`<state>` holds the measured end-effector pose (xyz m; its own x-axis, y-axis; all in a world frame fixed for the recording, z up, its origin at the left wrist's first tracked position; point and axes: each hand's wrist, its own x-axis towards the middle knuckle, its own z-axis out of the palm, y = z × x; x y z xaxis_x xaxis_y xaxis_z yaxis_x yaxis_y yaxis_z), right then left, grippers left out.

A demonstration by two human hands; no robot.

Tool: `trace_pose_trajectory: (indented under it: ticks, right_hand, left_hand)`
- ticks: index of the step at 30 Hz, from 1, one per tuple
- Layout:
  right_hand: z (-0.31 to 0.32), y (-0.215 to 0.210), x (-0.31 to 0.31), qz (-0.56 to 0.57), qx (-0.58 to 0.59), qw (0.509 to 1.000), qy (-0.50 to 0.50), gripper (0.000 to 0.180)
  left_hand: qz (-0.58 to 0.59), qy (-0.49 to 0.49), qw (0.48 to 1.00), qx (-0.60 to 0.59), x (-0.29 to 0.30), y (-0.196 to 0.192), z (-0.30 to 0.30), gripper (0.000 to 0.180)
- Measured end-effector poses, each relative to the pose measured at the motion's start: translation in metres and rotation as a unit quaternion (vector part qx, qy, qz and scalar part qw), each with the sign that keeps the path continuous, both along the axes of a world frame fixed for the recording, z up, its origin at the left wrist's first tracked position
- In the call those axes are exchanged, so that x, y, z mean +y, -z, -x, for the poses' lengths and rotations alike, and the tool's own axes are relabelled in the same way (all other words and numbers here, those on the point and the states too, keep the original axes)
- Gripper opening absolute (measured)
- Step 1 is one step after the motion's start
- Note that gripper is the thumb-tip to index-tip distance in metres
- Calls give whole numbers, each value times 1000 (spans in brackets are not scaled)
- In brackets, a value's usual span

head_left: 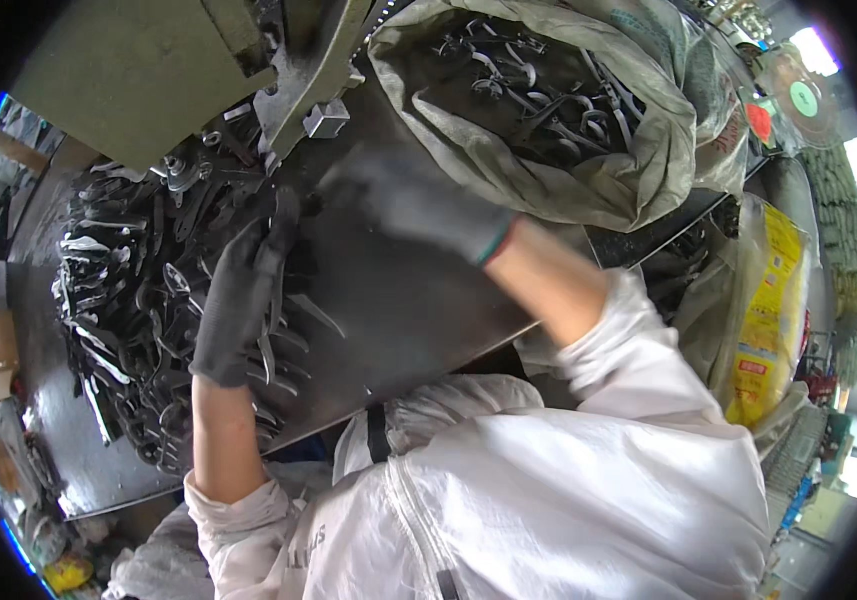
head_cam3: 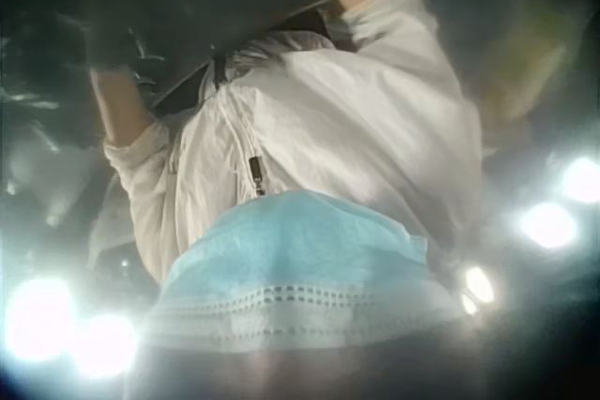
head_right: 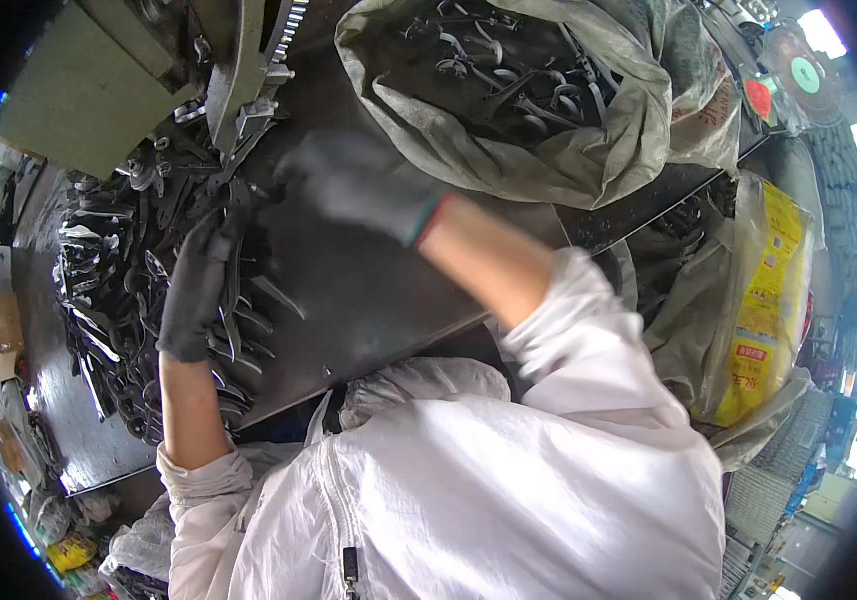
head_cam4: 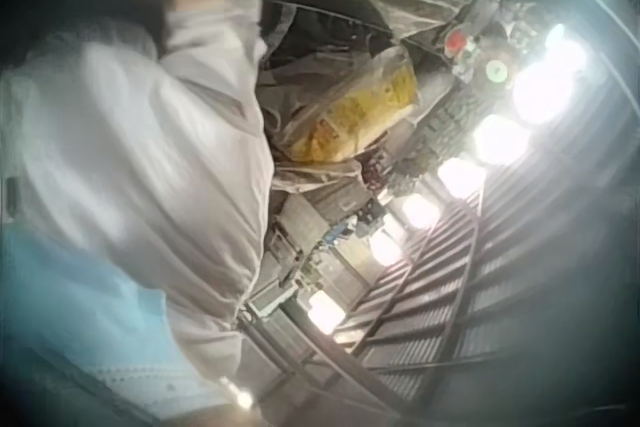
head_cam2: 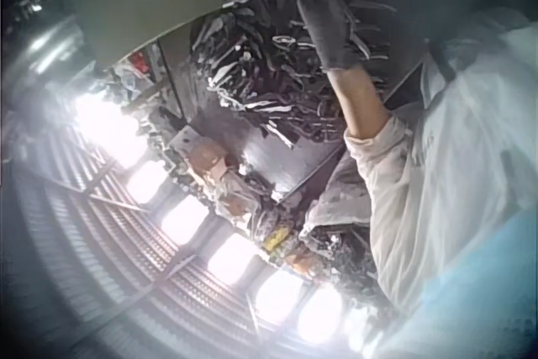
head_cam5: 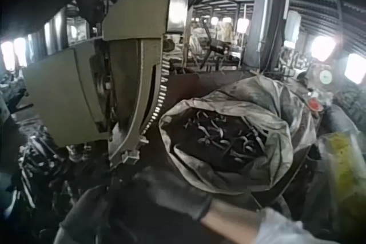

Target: The person picks up metal components from a pile, aligns them under a machine press to join them, and places the assembled tools into a large bag.

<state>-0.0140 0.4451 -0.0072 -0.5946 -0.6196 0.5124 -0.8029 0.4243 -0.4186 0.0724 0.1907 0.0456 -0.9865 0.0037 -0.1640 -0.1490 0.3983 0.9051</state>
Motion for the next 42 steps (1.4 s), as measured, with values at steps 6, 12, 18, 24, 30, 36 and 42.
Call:
trace_pose_trajectory:
  ticks: [6, 12, 18, 24, 30, 36, 42]
  right_hand:
    - [100, -18, 206, -491, -24, 857, 154, 35]
    - [103, -82, 200, -313, 93, 943, 62, 31]
    - [57, -58, 50, 102, -357, 916, 151, 32]
    - [4, -15, -62, 353, -608, 711, -19, 20]
    - [3, 4, -84, 271, -504, 820, 3, 23]
    - [10, 31, -77, 203, -513, 834, 12, 26]
    - [-4, 20, -86, 282, -594, 753, 4, 28]
  left_hand:
    - [-170, 1, 985, -15, -11, 43, 11, 46]
    - [2, 32, 999, -33, -9, 43, 8, 48]
    - [-139, -58, 985, -82, -17, 25, 9, 40]
    - [-60, -7, 998, -8, -28, 41, 26, 42]
    - [-71, 18, 997, 16, -38, 54, 45, 43]
    - [325, 86, 916, 218, -49, 70, 55, 31]
    - [416, -117, 882, 190, -178, -1, 21, 19]
